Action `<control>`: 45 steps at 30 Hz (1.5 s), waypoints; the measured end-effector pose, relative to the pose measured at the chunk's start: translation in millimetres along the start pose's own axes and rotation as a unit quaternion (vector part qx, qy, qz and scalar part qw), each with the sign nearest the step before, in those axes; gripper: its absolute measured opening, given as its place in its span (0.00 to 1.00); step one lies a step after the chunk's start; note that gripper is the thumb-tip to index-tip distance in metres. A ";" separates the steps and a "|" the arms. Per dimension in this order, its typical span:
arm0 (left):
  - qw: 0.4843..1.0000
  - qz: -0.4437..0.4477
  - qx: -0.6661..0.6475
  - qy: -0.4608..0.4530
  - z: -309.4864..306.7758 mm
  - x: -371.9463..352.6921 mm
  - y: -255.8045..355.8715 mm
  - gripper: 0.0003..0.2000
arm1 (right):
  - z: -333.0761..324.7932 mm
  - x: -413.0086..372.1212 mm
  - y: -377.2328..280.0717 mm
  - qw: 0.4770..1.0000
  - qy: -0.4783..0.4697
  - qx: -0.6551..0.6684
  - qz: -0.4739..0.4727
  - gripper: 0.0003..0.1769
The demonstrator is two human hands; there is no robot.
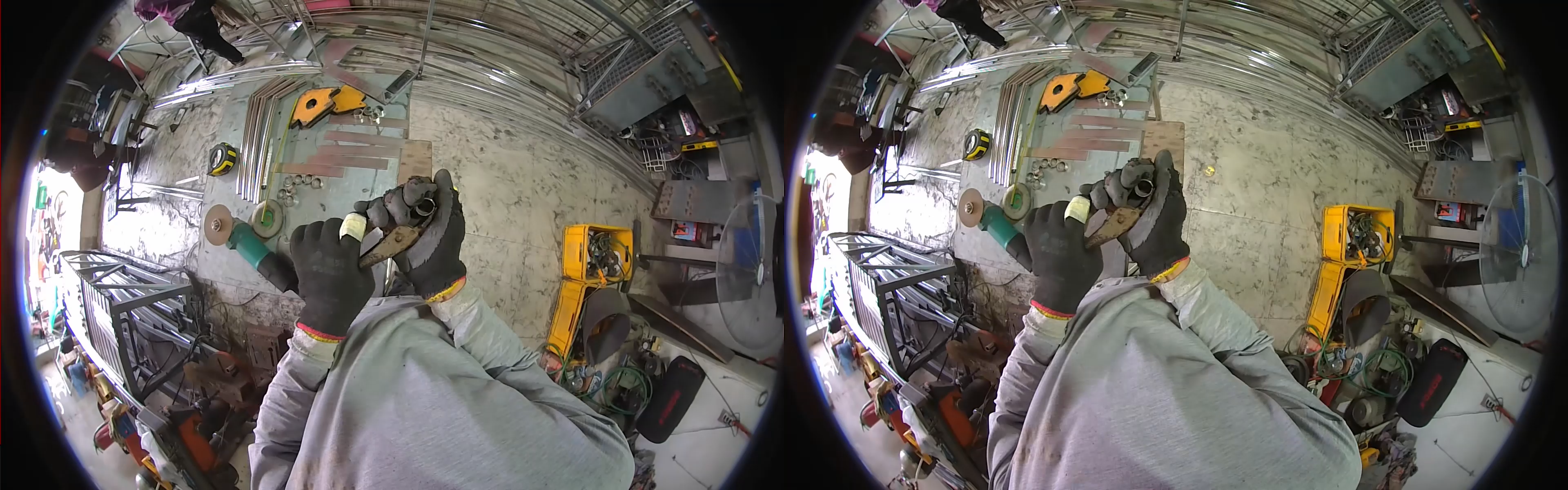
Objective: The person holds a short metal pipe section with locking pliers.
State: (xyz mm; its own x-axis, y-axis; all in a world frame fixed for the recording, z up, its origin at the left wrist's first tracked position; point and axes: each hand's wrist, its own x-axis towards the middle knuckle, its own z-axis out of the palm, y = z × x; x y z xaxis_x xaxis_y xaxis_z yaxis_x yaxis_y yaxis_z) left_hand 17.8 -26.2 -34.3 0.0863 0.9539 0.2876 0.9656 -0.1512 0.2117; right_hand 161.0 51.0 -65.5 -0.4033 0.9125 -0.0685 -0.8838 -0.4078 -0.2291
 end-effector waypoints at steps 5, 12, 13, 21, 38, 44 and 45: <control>1.000 -0.015 -0.004 -0.012 3.2 -4.0 2.5 0.19 | 3.2 -4.3 -1.5 0.998 0.052 -0.020 0.010 0.36; 0.999 -0.020 -0.012 -0.034 14.5 -9.8 -4.3 0.27 | -7.2 -6.8 2.0 0.997 0.075 -0.008 0.008 0.33; 0.999 -0.002 -0.024 -0.035 13.3 -9.5 -8.8 0.27 | -11.6 -8.5 3.4 0.997 0.074 -0.007 0.010 0.33; 0.985 0.168 0.015 -0.027 -49.2 12.4 -59.5 0.25 | -16.3 -19.1 -59.4 0.929 -0.034 -0.324 0.177 0.37; 0.980 0.194 0.028 -0.030 -47.3 1.5 -77.5 0.28 | -5.4 -23.0 -46.0 0.862 0.013 -0.485 0.146 0.19; 0.993 0.103 0.053 0.016 -38.5 -10.9 -55.8 0.11 | -16.9 -37.4 -7.3 0.912 0.141 -0.376 0.085 0.21; 0.994 0.089 0.065 -0.002 -34.7 -15.5 -56.5 0.20 | -12.8 -41.9 -5.7 0.912 0.139 -0.377 0.087 0.21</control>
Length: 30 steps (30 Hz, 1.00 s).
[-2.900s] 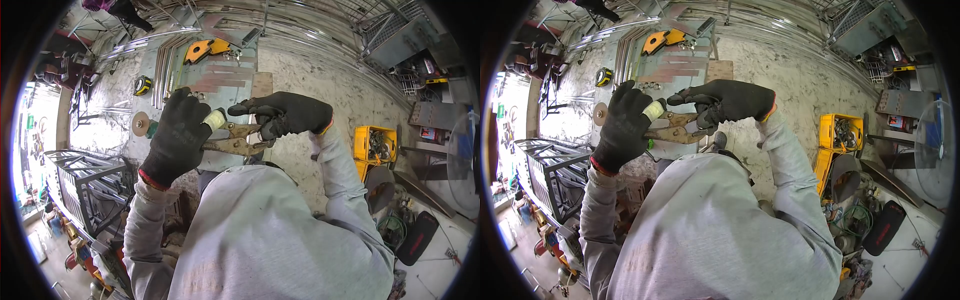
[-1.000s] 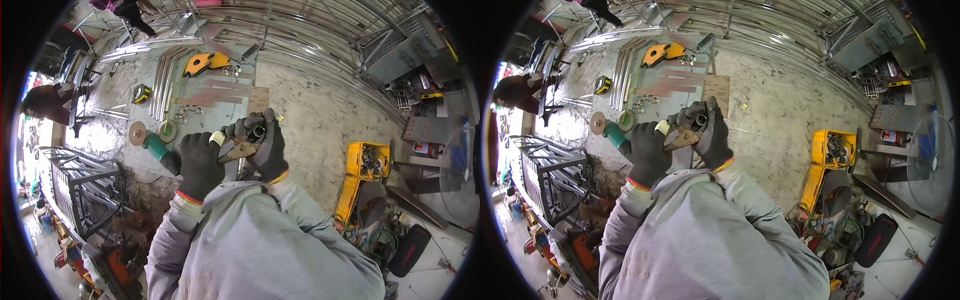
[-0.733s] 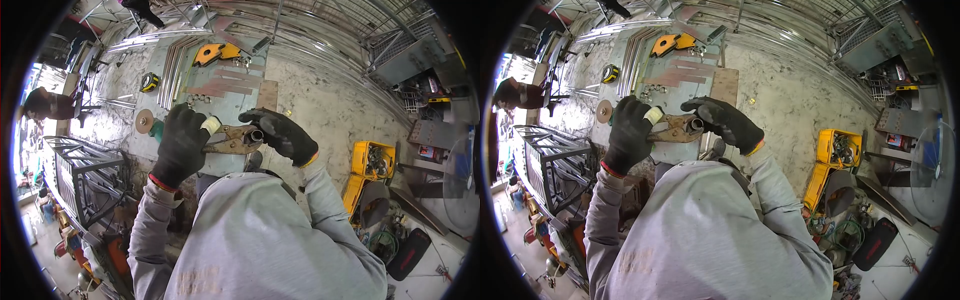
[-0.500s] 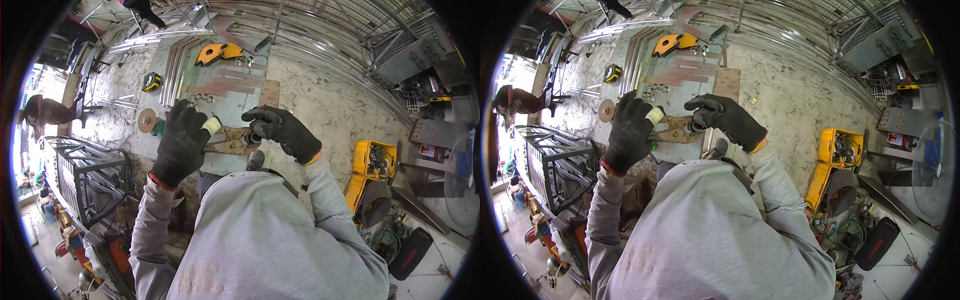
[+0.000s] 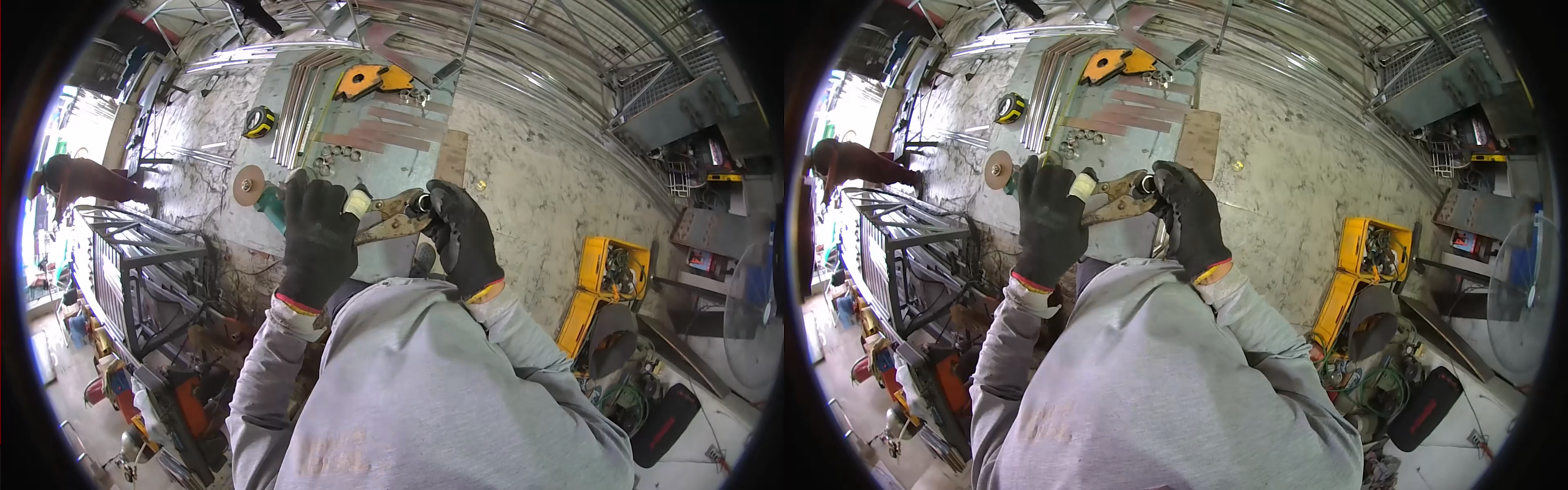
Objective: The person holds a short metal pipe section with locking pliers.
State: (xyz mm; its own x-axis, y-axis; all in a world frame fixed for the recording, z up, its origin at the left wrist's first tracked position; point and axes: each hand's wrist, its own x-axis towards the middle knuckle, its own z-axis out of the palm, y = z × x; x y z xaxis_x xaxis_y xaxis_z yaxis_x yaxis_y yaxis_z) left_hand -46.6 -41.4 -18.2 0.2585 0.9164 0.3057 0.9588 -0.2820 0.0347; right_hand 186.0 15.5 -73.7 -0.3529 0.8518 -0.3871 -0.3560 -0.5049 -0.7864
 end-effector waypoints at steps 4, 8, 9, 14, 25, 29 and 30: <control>0.998 -0.039 0.032 -0.047 0.8 -3.1 7.7 0.30 | 12.0 -5.5 3.2 0.991 0.077 -0.076 -0.078 0.20; 0.998 -0.046 0.031 -0.012 7.3 -5.0 12.1 0.32 | 10.3 1.8 10.2 0.988 0.121 0.006 -0.097 0.18; 0.998 -0.045 0.032 -0.011 7.2 -4.0 11.8 0.32 | 10.1 1.0 9.1 0.988 0.122 0.006 -0.098 0.18; 1.000 -0.016 0.012 0.020 7.1 -5.9 6.0 0.32 | 11.7 0.7 8.1 0.987 0.127 -0.006 -0.097 0.17; 0.999 -0.030 -0.017 -0.027 2.1 0.4 7.5 0.17 | 9.9 11.2 10.1 0.994 0.033 0.040 -0.100 0.30; 0.999 -0.026 -0.030 -0.011 1.4 6.0 23.2 0.17 | 23.1 13.3 7.0 0.969 -0.060 0.231 -0.066 0.47; 0.999 -0.033 -0.033 -0.017 4.1 6.3 27.3 0.17 | 26.9 12.7 5.9 0.945 -0.082 0.316 -0.037 0.47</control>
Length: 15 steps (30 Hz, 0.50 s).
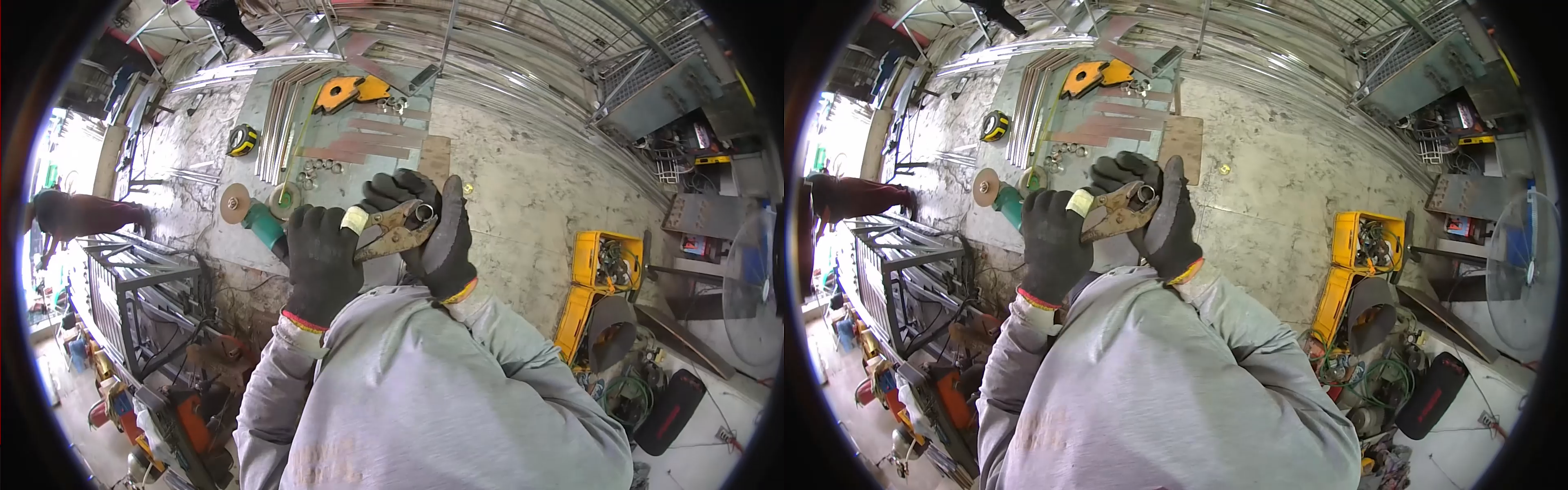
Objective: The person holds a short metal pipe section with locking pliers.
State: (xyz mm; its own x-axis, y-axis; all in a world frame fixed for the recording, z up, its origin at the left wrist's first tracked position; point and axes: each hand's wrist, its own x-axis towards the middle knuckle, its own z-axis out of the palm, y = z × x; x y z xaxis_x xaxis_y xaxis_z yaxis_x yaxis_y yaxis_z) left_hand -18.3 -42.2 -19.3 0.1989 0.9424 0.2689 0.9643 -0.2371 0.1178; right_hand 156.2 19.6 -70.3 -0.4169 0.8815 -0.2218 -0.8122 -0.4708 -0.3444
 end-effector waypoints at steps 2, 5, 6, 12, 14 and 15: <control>1.000 -0.008 -0.005 -0.005 3.6 0.5 6.9 0.17 | -0.5 3.1 0.9 1.000 0.002 0.015 -0.009 0.45; 0.999 -0.039 0.013 -0.002 8.7 0.0 12.4 0.17 | -1.3 9.2 3.1 0.999 0.018 0.022 -0.028 0.41; 0.999 -0.033 0.012 0.011 14.4 -1.2 12.2 0.18 | -2.6 10.0 2.6 0.999 0.017 0.020 -0.026 0.41; 1.000 -0.021 0.011 0.012 21.4 0.7 13.1 0.19 | -3.6 14.9 -0.8 0.997 -0.039 0.051 -0.038 0.37; 1.000 -0.024 0.002 0.009 21.9 2.1 14.2 0.19 | -2.2 14.5 -2.7 0.994 0.004 0.100 -0.032 0.41; 1.000 -0.021 0.003 0.012 22.0 2.9 14.4 0.19 | -3.3 15.4 -3.6 0.994 0.004 0.100 -0.032 0.41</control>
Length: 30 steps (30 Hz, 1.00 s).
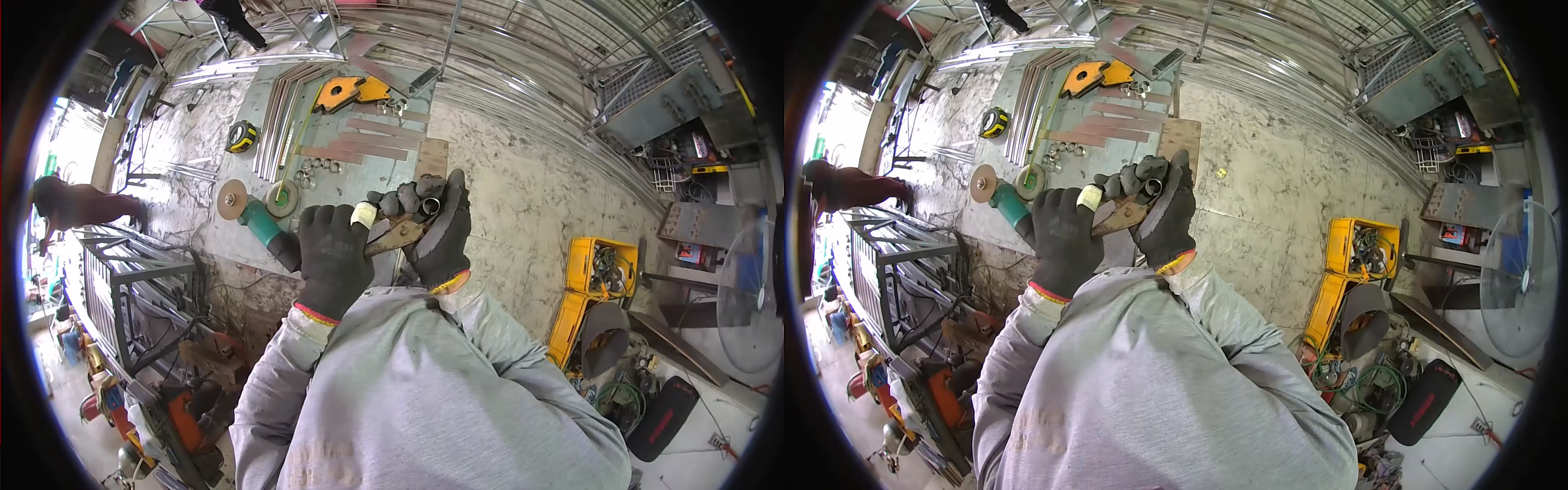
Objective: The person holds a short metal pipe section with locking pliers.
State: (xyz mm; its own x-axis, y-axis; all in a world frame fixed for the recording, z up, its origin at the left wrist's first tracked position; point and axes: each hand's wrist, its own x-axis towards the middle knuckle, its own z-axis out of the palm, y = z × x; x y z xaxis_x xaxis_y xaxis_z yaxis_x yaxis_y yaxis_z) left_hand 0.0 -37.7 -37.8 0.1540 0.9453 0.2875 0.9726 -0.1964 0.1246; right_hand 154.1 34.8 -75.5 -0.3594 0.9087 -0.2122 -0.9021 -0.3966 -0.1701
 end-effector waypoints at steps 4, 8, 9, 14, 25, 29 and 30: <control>1.000 -0.004 0.001 -0.015 2.1 -0.2 1.8 0.19 | 0.5 1.2 -4.7 1.000 0.016 0.001 0.015 0.38; 0.998 -0.019 0.006 -0.061 0.5 -0.4 7.0 0.19 | -4.9 3.2 -8.0 1.000 -0.005 0.001 0.026 0.35; 0.998 -0.022 0.011 -0.055 2.2 -1.0 7.7 0.18 | -7.2 3.4 -8.2 1.000 -0.005 0.001 0.025 0.35; 0.997 -0.039 0.018 -0.069 4.9 -2.5 13.6 0.18 | -8.1 3.5 -10.7 0.999 -0.009 0.010 0.037 0.34; 0.996 -0.050 0.033 -0.068 -6.9 -3.2 -3.2 0.23 | -31.6 -1.3 -52.6 0.939 -0.144 -0.310 0.042 0.41; 0.996 -0.020 0.039 -0.075 -16.9 -0.4 -14.1 0.19 | -11.3 -10.1 -66.3 0.905 -0.046 -0.416 0.075 0.32; 0.996 -0.014 0.040 -0.076 -19.1 1.0 -15.5 0.19 | -10.2 -8.9 -67.8 0.890 -0.045 -0.447 0.077 0.30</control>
State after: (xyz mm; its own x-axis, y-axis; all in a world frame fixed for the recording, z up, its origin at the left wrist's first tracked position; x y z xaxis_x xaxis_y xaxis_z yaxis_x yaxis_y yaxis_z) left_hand -18.2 -38.7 -21.3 0.1449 0.9799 0.1370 0.9868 -0.1533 0.0529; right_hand 220.9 52.2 -71.9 -0.5169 0.8252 -0.2277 -0.3047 -0.4259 -0.8519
